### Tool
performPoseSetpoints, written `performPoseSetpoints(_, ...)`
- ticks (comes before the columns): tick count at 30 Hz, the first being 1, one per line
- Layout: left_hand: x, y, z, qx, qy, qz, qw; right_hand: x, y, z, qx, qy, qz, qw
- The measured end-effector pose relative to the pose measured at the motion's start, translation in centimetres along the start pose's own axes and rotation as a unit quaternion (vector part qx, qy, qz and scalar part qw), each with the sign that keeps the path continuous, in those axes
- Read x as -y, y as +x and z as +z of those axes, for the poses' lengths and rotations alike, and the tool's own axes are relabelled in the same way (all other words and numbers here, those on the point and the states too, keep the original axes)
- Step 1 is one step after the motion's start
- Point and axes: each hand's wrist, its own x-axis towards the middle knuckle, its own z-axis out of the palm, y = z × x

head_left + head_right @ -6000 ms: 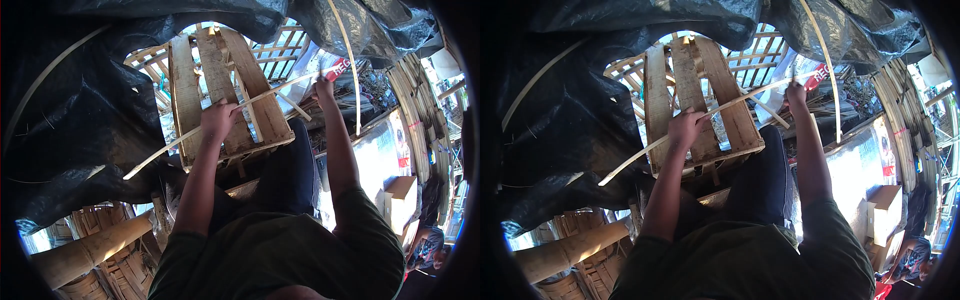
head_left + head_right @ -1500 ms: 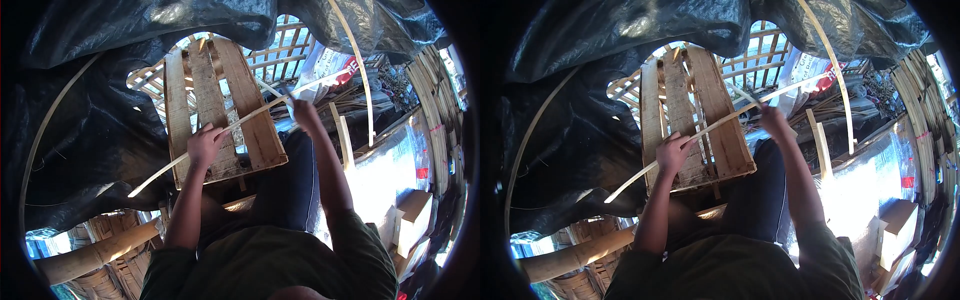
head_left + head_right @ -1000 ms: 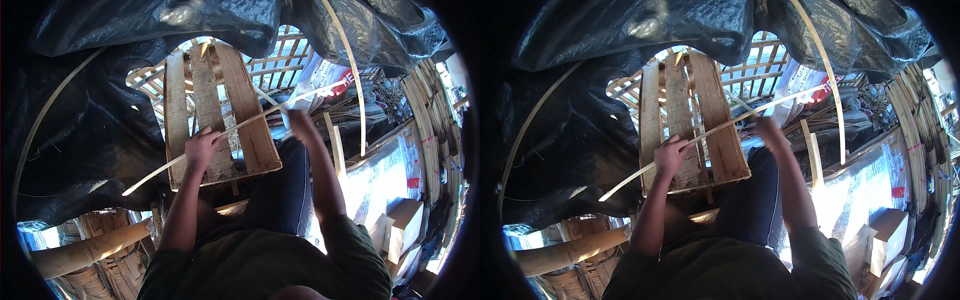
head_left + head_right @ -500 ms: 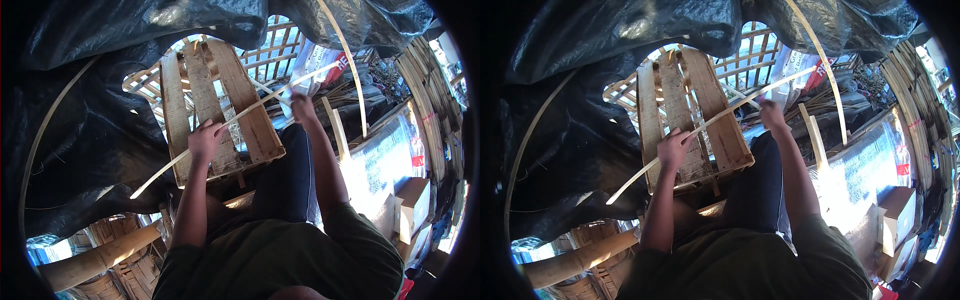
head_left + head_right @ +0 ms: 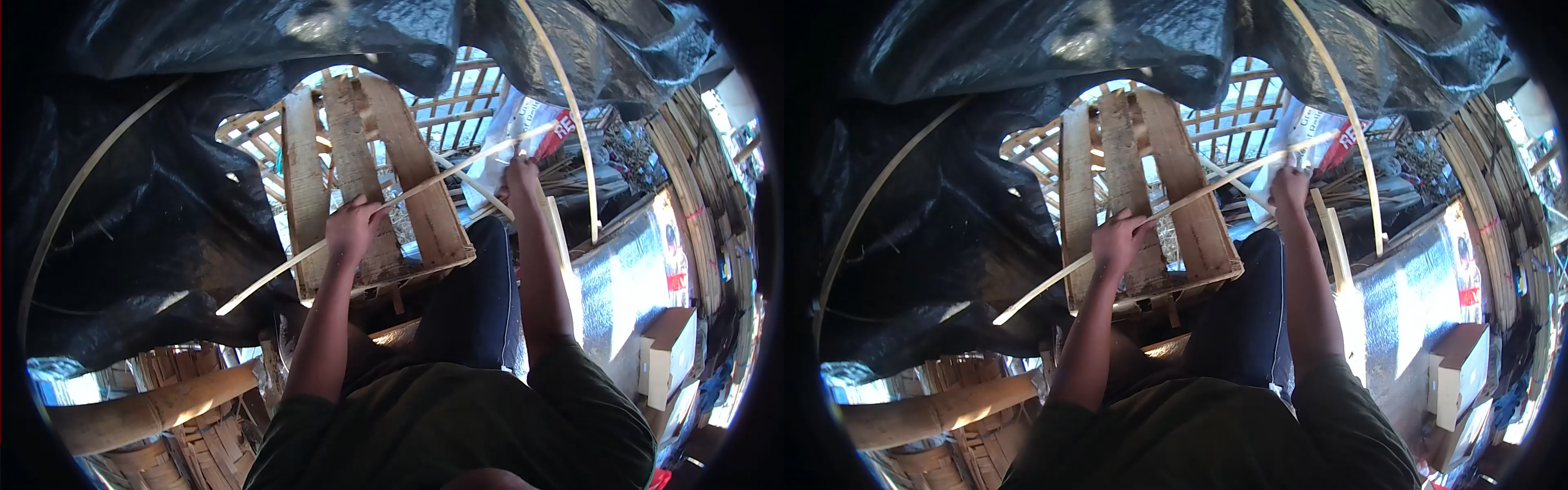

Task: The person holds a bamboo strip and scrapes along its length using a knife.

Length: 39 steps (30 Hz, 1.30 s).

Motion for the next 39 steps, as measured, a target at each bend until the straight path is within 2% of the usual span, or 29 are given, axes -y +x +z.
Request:
performPoseSetpoints(1,0.0,-0.1,0.0,-0.003,0.003,-0.008,1.000,0.9,-0.6,0.3,-0.121,0.061,0.004,0.991)
performPoseSetpoints(2,0.1,-0.1,-0.1,-0.007,-0.012,-0.006,1.000,1.0,-1.9,1.2,-0.138,-0.020,-0.076,0.987)
performPoseSetpoints(4,0.1,0.1,-0.2,0.004,-0.046,-0.012,0.999,-0.1,-4.8,2.3,0.141,-0.098,-0.010,0.985)
performPoseSetpoints(5,0.1,0.2,-0.3,0.001,-0.045,-0.011,0.999,-0.5,-5.6,2.5,0.310,-0.133,0.028,0.941)
performPoseSetpoints(9,-0.1,1.2,0.5,0.001,-0.053,-0.017,0.998,-1.5,0.0,1.2,0.033,0.045,-0.007,0.998)
performPoseSetpoints(10,-0.3,1.6,0.8,-0.010,-0.056,-0.012,0.998,-1.1,0.2,1.6,-0.052,0.023,-0.009,0.998)
performPoseSetpoints(11,-0.6,1.8,1.3,-0.019,-0.060,-0.006,0.998,-1.2,-0.9,2.4,-0.054,0.021,-0.007,0.998)
performPoseSetpoints(12,-0.9,2.1,1.8,-0.033,-0.049,-0.007,0.998,-1.5,-2.1,3.6,0.110,-0.117,-0.029,0.987)
performPoseSetpoints(13,-1.0,2.2,1.9,-0.029,-0.050,-0.004,0.998,-1.8,-2.8,4.0,0.268,-0.249,-0.046,0.929)
performPoseSetpoints(14,-0.9,2.3,1.8,-0.032,-0.049,0.002,0.998,-2.4,-1.5,4.0,0.228,-0.246,-0.020,0.942)
performPoseSetpoints(15,-1.0,2.3,1.7,-0.035,-0.048,0.007,0.998,-1.6,1.5,3.1,0.216,-0.308,-0.096,0.922)
performPoseSetpoints(17,-1.3,2.4,1.7,-0.009,-0.040,-0.011,0.999,-0.2,1.4,2.0,-0.019,-0.092,-0.035,0.995)
performPoseSetpoints(18,-1.2,2.3,1.8,-0.015,-0.024,-0.004,1.000,-4.5,4.2,3.1,-0.042,-0.339,-0.249,0.906)
performPoseSetpoints(19,-1.3,2.2,1.8,-0.019,-0.007,0.007,1.000,-5.8,3.5,4.9,0.116,-0.299,-0.192,0.927)
performPoseSetpoints(20,-1.3,2.1,1.8,-0.018,0.001,0.012,1.000,-6.1,4.0,4.6,0.114,-0.297,-0.187,0.929)
performPoseSetpoints(22,-1.4,2.4,1.7,-0.020,0.000,0.009,1.000,-3.1,3.7,2.9,0.293,-0.321,-0.110,0.894)
performPoseSetpoints(23,-1.4,2.2,1.8,-0.023,-0.004,0.001,1.000,-0.7,3.0,1.6,0.170,-0.037,0.084,0.981)
performPoseSetpoints(25,-1.3,2.4,2.0,-0.017,-0.003,-0.005,1.000,-3.1,4.4,2.4,-0.041,-0.289,-0.163,0.942)
performPoseSetpoints(26,-1.2,2.3,2.0,-0.023,-0.004,0.002,1.000,-1.0,-0.4,3.1,0.136,-0.239,-0.086,0.958)
performPoseSetpoints(27,-1.3,2.3,2.0,-0.030,-0.005,0.012,0.999,3.7,-5.4,3.2,0.372,-0.235,0.055,0.896)
performPoseSetpoints(29,-1.7,2.5,1.4,-0.009,0.009,0.005,1.000,2.5,-4.1,3.1,0.310,-0.234,0.028,0.921)
performPoseSetpoints(31,-1.8,2.5,1.5,-0.010,0.012,-0.007,1.000,1.4,-1.2,2.0,0.098,-0.082,0.006,0.992)
performPoseSetpoints(32,-1.8,2.5,1.6,-0.025,-0.005,0.000,1.000,-1.9,0.5,2.8,0.039,-0.205,-0.181,0.961)
performPoseSetpoints(33,-1.8,2.4,1.7,-0.021,-0.003,-0.002,1.000,-5.3,1.8,4.0,-0.022,-0.316,-0.357,0.879)
performPoseSetpoints(34,-1.8,2.5,1.7,-0.028,-0.010,-0.002,1.000,-4.6,-1.0,5.2,0.172,-0.226,-0.312,0.907)
performPoseSetpoints(35,-1.7,2.6,1.8,-0.035,-0.017,0.000,0.999,0.2,-4.2,4.5,0.359,-0.146,0.042,0.921)
performPoseSetpoints(37,-1.6,2.7,1.9,-0.029,-0.009,0.000,1.000,0.2,-1.4,3.2,0.189,-0.209,-0.105,0.954)
performPoseSetpoints(38,-1.6,2.7,2.1,-0.025,-0.002,-0.005,1.000,0.4,-0.4,2.3,0.091,-0.063,0.038,0.993)
performPoseSetpoints(39,-1.4,2.8,2.3,-0.025,-0.002,-0.008,1.000,-0.2,-0.4,3.1,0.094,-0.065,0.039,0.993)
